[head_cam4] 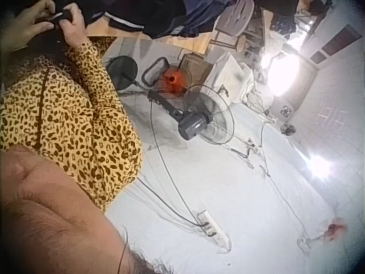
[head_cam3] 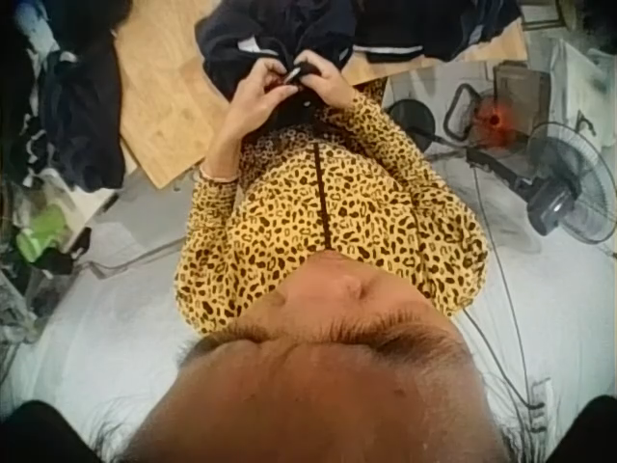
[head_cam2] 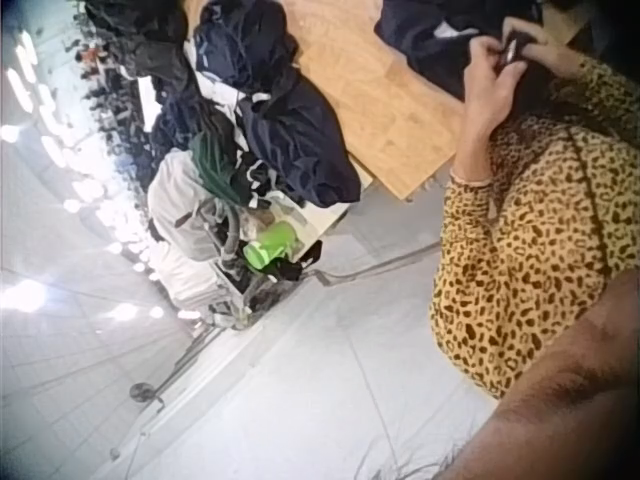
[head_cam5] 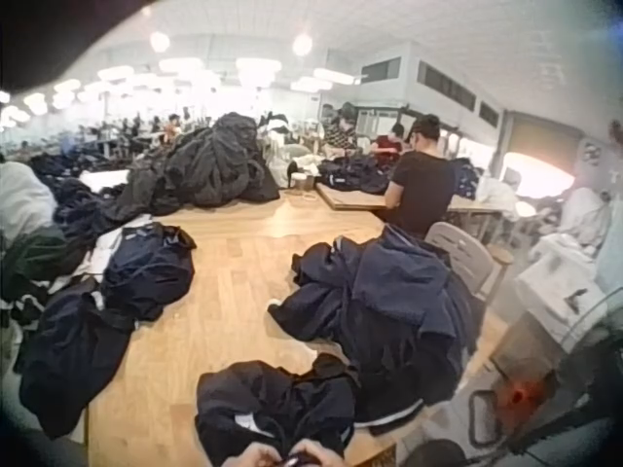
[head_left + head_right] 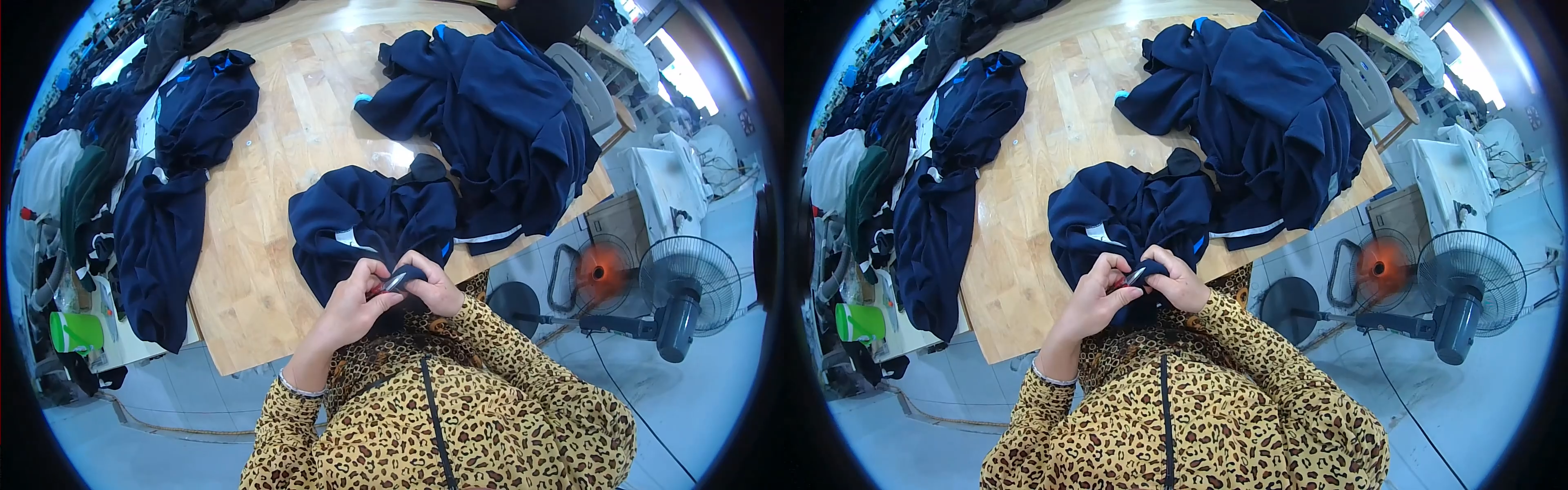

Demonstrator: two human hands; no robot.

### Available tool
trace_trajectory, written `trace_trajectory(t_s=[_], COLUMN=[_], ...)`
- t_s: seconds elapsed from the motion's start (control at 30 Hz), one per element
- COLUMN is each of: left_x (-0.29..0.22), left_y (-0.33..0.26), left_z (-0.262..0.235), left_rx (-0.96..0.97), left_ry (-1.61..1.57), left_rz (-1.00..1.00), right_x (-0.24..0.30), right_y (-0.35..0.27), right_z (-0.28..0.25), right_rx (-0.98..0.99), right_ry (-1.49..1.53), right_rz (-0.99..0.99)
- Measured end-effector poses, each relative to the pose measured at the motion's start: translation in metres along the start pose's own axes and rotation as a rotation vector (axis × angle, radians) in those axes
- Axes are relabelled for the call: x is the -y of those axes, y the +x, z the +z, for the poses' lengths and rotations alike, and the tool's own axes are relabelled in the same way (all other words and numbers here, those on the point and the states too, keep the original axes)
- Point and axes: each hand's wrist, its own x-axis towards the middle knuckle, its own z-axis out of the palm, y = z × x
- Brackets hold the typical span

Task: Trimming loose threads from blue athletic pants using small scissors at a garment factory workbench.

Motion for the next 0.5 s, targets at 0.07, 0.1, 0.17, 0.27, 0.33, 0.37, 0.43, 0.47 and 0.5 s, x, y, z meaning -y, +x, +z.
trace_trajectory(t_s=[0.07,0.1,0.17,0.27,0.33,0.37,0.43,0.47,0.5], left_x=[0.003,0.008,0.011,0.008,0.0,-0.004,-0.002,-0.004,-0.005], left_y=[-0.001,-0.001,-0.003,-0.006,-0.011,-0.012,-0.012,-0.011,-0.01], left_z=[-0.001,0.0,0.0,-0.001,0.0,0.001,0.004,0.005,0.007], left_rx=[0.021,-0.032,-0.084,-0.12,-0.117,-0.112,-0.119,-0.111,-0.103], left_ry=[0.013,-0.129,-0.271,-0.287,-0.164,-0.041,0.055,0.095,0.135], left_rz=[-0.012,-0.01,-0.007,0.052,0.04,0.028,0.046,0.055,0.064], right_x=[-0.002,-0.002,-0.003,-0.003,-0.002,-0.002,0.0,0.001,-0.001], right_y=[0.0,0.0,0.0,-0.002,-0.003,-0.004,-0.004,-0.004,-0.005], right_z=[-0.001,-0.001,-0.001,0.0,0.0,0.0,0.0,0.0,0.0], right_rx=[0.009,0.01,0.039,0.013,0.013,0.011,0.004,-0.002,-0.002], right_ry=[-0.013,-0.014,0.04,0.094,0.093,0.092,0.04,-0.011,-0.012], right_rz=[-0.015,-0.015,-0.047,-0.027,-0.02,-0.014,-0.033,-0.054,-0.055])
